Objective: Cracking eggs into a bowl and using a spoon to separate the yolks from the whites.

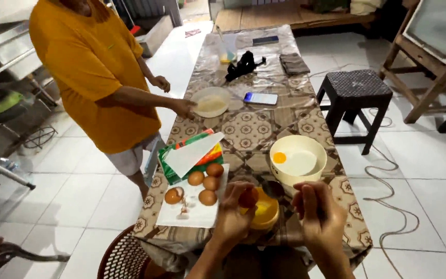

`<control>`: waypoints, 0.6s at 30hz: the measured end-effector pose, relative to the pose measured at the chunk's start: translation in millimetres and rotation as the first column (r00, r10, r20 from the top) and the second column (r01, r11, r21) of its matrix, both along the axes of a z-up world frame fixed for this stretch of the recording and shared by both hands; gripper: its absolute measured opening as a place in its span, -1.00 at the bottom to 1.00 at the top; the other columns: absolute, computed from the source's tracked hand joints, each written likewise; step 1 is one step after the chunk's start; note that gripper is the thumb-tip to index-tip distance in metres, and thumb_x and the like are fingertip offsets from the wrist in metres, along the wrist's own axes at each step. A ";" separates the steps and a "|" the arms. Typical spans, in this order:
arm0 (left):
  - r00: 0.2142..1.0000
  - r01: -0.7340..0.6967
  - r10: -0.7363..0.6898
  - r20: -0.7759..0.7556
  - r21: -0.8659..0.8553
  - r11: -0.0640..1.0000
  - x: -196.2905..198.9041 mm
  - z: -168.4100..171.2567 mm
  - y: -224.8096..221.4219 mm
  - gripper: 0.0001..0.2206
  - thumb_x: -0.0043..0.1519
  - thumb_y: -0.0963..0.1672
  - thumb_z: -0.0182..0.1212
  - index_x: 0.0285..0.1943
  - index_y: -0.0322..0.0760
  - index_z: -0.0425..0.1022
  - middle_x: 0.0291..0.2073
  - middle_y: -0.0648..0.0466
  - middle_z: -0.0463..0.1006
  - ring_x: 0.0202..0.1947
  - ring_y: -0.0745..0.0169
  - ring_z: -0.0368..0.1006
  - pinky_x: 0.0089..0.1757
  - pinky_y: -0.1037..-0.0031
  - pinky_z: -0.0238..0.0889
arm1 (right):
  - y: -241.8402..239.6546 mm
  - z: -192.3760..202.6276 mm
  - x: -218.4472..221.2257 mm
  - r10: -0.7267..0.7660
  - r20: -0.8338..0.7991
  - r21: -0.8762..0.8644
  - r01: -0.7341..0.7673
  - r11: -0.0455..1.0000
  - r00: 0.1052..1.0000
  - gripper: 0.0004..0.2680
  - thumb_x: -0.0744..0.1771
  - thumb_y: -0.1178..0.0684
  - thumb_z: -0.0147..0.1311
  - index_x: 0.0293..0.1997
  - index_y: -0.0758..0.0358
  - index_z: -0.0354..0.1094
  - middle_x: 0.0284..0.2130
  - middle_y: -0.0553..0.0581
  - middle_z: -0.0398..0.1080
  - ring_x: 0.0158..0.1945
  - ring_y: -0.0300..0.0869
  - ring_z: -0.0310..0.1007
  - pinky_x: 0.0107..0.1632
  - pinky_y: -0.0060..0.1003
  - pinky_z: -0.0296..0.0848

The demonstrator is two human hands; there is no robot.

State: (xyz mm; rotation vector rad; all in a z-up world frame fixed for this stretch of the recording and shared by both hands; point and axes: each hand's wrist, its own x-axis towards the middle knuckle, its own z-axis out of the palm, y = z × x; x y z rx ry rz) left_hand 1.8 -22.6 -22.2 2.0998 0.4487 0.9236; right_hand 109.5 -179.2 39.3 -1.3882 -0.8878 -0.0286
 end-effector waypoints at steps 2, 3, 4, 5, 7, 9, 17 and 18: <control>1.000 0.007 -0.006 -0.008 0.038 0.999 3.2 2.3 2.5 -0.56 -0.02 -0.24 0.19 0.10 -0.17 0.42 0.01 -0.03 0.46 0.03 0.00 0.45 -0.03 0.31 0.41 | -2.3 -1.7 0.1 -0.018 -0.040 -0.019 0.017 1.000 0.999 -0.85 0.43 0.11 -0.11 -0.20 0.28 0.39 -0.57 0.05 0.39 -0.54 -0.29 0.30 -0.46 -0.48 0.34; 1.000 0.007 -0.005 -0.027 0.062 0.998 1.0 0.5 0.6 -0.56 -0.02 -0.23 0.18 0.11 -0.17 0.42 0.00 -0.05 0.45 0.02 -0.02 0.44 -0.04 0.28 0.40 | -5.6 -4.9 -2.6 -0.030 -0.091 -0.052 0.025 0.998 0.995 -0.88 0.42 0.12 -0.07 -0.20 0.25 0.40 -0.54 0.05 0.41 -0.51 -0.28 0.34 -0.42 -0.47 0.40; 0.999 0.007 -0.005 -0.035 0.057 0.998 -1.0 -0.7 -1.0 -0.56 -0.02 -0.23 0.18 0.11 -0.17 0.42 0.00 -0.05 0.45 0.02 -0.02 0.44 -0.04 0.28 0.40 | -6.2 -27.0 -0.8 -0.030 -0.099 -0.057 0.025 0.998 0.995 -0.88 0.42 0.12 -0.07 -0.20 0.25 0.40 -0.54 0.05 0.41 -0.51 -0.28 0.34 -0.42 -0.47 0.40; 0.999 0.015 -0.012 -0.045 0.068 0.998 0.3 0.0 -0.2 -0.54 -0.03 -0.26 0.20 0.12 -0.18 0.42 0.03 -0.04 0.44 0.05 -0.03 0.43 -0.02 0.29 0.41 | -5.0 -47.7 3.2 -0.094 0.118 -0.111 0.107 0.988 0.989 -0.91 0.43 0.17 -0.10 -0.16 0.25 0.35 -0.46 0.02 0.44 -0.52 -0.37 0.41 -0.50 -0.63 0.49; 0.998 0.025 -0.021 -0.058 0.078 0.997 2.2 -0.2 1.3 -0.51 -0.05 -0.29 0.23 0.13 -0.18 0.42 0.05 -0.03 0.43 0.08 -0.03 0.43 0.00 0.31 0.42 | -4.6 -78.0 1.8 -0.141 0.328 -0.149 0.199 0.969 0.934 -0.93 0.43 0.21 -0.12 -0.12 0.25 0.30 -0.39 -0.01 0.47 -0.54 -0.46 0.48 -0.59 -0.79 0.58; 0.997 0.029 -0.018 -0.078 0.151 0.988 3.2 -1.2 3.5 -0.50 -0.06 -0.28 0.25 0.13 -0.21 0.42 0.03 -0.04 0.46 0.06 -0.06 0.45 0.00 0.28 0.43 | -5.1 -96.9 -9.0 -0.257 0.189 -0.099 0.278 0.955 0.948 -0.84 0.38 0.12 -0.15 -0.14 0.19 0.43 -0.45 0.02 0.56 -0.55 -0.35 0.53 -0.55 -0.50 0.50; 0.993 0.031 -0.030 -0.115 0.010 0.999 2.0 -0.8 2.5 -0.53 0.00 -0.30 0.29 0.13 -0.17 0.43 0.06 -0.05 0.43 0.07 -0.03 0.48 0.05 0.42 0.51 | -3.4 -110.2 -19.9 -0.272 0.074 -0.040 0.275 0.961 0.959 -0.85 0.38 0.12 -0.07 -0.06 0.28 0.43 -0.30 0.13 0.56 -0.31 -0.22 0.58 -0.19 -0.40 0.55; 0.992 0.039 -0.039 -0.122 0.000 0.999 1.6 2.5 1.8 -0.55 0.01 -0.31 0.26 0.12 -0.17 0.45 0.07 -0.05 0.42 0.08 -0.01 0.48 0.09 0.43 0.49 | -2.5 -117.7 -18.4 -0.258 0.172 0.020 0.259 0.966 0.951 -0.85 0.38 0.12 -0.05 -0.01 0.31 0.41 -0.26 0.17 0.55 -0.28 -0.18 0.58 -0.15 -0.37 0.57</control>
